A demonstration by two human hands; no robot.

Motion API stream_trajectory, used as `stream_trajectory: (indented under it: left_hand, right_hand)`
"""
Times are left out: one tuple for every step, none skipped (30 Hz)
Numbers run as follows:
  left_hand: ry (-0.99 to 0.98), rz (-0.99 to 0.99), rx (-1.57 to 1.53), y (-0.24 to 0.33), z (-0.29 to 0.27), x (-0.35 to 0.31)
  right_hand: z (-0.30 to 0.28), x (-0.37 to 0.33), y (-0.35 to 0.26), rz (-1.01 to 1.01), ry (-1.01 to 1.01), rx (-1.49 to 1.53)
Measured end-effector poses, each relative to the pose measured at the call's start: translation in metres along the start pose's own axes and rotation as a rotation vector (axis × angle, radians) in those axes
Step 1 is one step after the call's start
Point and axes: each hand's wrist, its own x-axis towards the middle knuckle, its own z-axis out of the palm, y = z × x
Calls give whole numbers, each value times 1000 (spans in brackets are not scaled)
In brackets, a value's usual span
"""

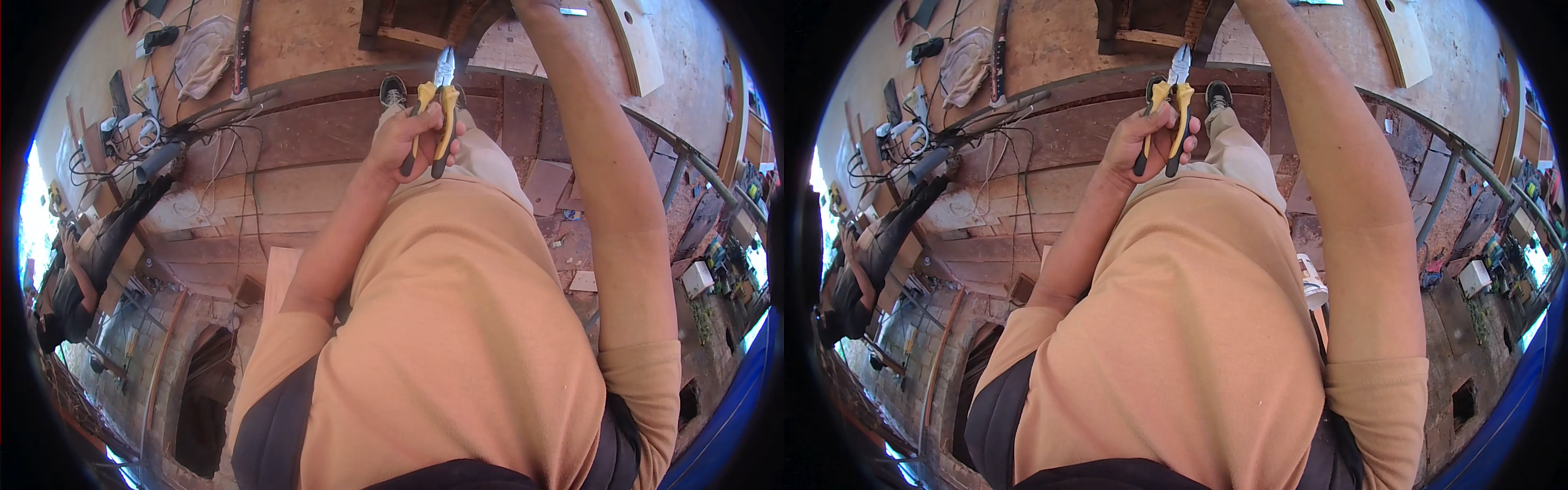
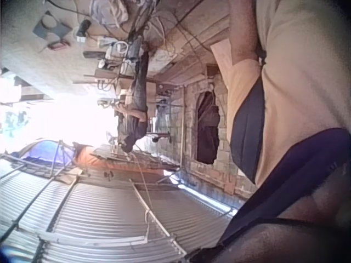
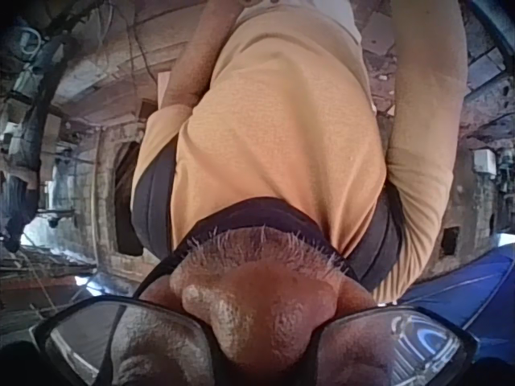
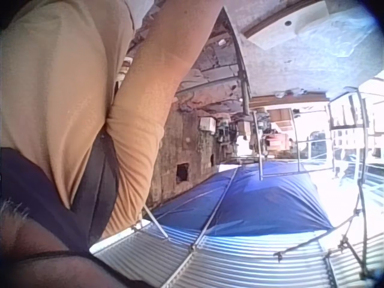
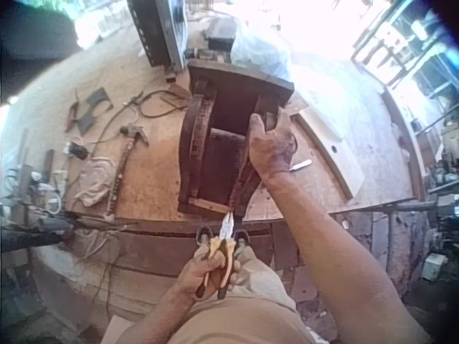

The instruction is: The person removes their glasses, picks up a pair of pliers from the workbench, and uses the pliers to pull nails from a wooden piece while holding it by hand.

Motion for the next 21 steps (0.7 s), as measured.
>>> stream_trajectory:
  left_hand:
    - [39, 7, 59, 0, 3, 1]
    - [77, 15, 119, -1, 5, 1]
    - [76, 13, 117, -2, 5, 2]
    - [113, 24, 176, -3, 4, 2]
    - [150, 34, 235, -3, 4, 2]
    - [151, 35, 232, -4, 3, 2]
    - [189, 49, 323, -5, 2, 1]
    - [229, 63, 415, -6, 1, 1]
    - [226, 61, 415, -5, 1, 1]
    - [232, 35, 524, -4, 0, 2]
    - [238, 9, 634, -3, -1, 3]
    - [238, 10, 634, -5, -2, 4]
    - [269, 59, 651, -9, -4, 5]
    - [299, 108, 668, -12, -4, 7]
    - [293, 107, 672, -14, -2, 9]
    - [310, 133, 694, -15, 1, 10]
    - [324, 159, 717, -16, 3, 12]
    - [330, 163, 718, -16, 1, 10]
    - [359, 162, 823, -15, -1, 8]
    - [387, 161, 929, -14, -2, 7]
    - [396, 149, 952, -14, 1, 7]
  right_hand:
    - [3, 0, 4, -14, 28, 19]
    - [4, 2, 7, -28, 57, 38]
    - [5, 2, 8, -29, 57, 36]
    - [6, 3, 9, -49, 59, 11]
    - [6, 4, 10, -68, 61, -14]
    - [5, 2, 6, -69, 58, -15]
    - [3, 1, 2, -36, 26, -2]
    - [2, 0, -1, -3, -6, 11]
    - [2, 1, 1, -3, -3, 9]
    - [3, 2, 3, -22, 22, 1]
    - [3, 3, 5, -42, 46, -6]
    - [4, 3, 5, -43, 47, -5]
    - [3, 3, 5, -31, 16, 22]
    - [3, 3, 5, -21, -14, 50]
    - [3, 4, 7, -21, -7, 48]
    - [3, 5, 10, -49, 27, 48]
    - [2, 6, 12, -77, 61, 47]
    - [3, 5, 10, -77, 58, 54]
    - [4, 3, 9, -79, 30, 78]
    - [4, 1, 7, -81, 3, 102]
    - [2, 0, 6, -83, 9, 101]
